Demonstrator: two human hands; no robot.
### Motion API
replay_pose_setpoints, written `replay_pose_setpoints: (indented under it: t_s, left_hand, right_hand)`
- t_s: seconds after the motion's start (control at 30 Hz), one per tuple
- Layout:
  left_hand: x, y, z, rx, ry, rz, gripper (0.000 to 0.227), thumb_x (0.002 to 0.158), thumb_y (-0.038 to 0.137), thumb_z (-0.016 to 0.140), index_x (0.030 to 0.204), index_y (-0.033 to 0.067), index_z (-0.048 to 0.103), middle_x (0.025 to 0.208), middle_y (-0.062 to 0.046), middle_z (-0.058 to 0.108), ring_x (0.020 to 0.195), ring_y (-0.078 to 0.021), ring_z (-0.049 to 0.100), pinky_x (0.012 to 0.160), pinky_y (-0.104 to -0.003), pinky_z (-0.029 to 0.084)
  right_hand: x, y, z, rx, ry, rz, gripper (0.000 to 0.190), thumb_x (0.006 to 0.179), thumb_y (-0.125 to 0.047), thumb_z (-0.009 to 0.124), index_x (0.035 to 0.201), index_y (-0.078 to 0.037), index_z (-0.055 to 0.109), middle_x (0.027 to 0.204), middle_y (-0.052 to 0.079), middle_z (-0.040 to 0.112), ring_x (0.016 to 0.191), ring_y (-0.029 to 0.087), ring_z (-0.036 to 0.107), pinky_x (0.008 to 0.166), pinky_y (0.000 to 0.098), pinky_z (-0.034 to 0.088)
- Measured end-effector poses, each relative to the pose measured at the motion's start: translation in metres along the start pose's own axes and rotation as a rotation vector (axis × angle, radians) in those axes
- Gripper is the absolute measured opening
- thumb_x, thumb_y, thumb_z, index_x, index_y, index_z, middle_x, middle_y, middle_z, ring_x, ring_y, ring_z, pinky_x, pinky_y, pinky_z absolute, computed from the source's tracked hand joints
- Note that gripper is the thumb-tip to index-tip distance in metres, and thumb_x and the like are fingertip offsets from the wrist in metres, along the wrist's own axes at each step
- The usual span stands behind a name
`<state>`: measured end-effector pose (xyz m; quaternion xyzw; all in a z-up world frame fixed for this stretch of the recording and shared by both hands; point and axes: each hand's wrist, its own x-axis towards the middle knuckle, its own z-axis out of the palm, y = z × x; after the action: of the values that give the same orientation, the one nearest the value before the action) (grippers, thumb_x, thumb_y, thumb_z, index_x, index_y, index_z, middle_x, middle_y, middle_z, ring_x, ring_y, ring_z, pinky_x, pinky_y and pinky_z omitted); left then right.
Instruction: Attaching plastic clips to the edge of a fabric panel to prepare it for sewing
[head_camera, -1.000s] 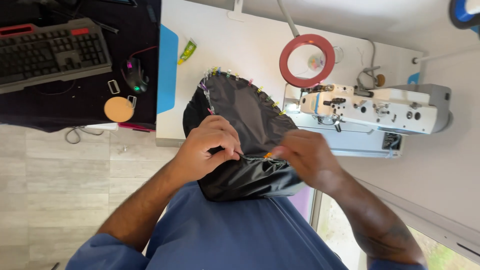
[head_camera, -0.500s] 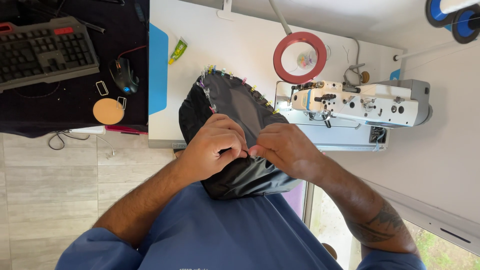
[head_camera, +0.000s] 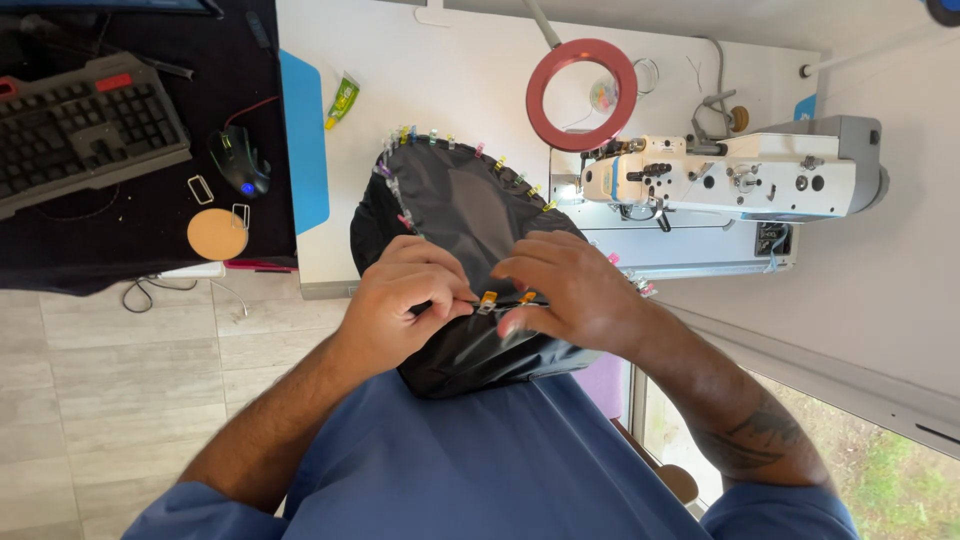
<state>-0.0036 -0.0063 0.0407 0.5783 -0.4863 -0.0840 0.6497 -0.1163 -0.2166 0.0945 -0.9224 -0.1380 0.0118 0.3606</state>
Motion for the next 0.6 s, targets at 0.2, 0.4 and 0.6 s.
replay_pose_setpoints:
  t_s: [0.2,0.4,0.6]
  left_hand:
    - [-0.008,-0.004,-0.002,0.015,-0.020,-0.076,0.028,0.091,0.014,0.080,0.073,0.0167,0.058,0.082,0.001,0.075,0.086,-0.0259,0.073,0.085,-0.040,0.048]
    - [-0.013,0.000,0.010,0.248,-0.158,-0.152,0.030,0.087,0.021,0.080,0.114,0.0140,0.069,0.088,0.002,0.071,0.090,-0.0223,0.070,0.089,-0.040,0.043]
    - [-0.017,0.000,0.013,0.387,-0.179,-0.060,0.036,0.079,0.001,0.079,0.112,0.0125,0.071,0.082,0.000,0.071,0.084,-0.0222,0.070,0.086,-0.041,0.046]
  right_hand:
    - [-0.011,0.007,0.023,0.181,0.146,-0.070,0.024,0.101,-0.024,0.066,0.096,-0.001,0.070,0.091,0.011,0.060,0.079,0.032,0.062,0.070,0.0413,0.051]
    - [-0.013,0.007,0.043,0.170,0.262,-0.067,0.012,0.099,-0.011,0.067,0.091,-0.001,0.068,0.086,0.011,0.060,0.070,0.031,0.060,0.064,0.0399,0.049]
    - [-0.021,0.001,0.049,0.032,0.324,-0.060,0.011,0.096,-0.014,0.069,0.092,-0.004,0.070,0.087,0.009,0.061,0.070,0.028,0.059,0.063,0.0375,0.047]
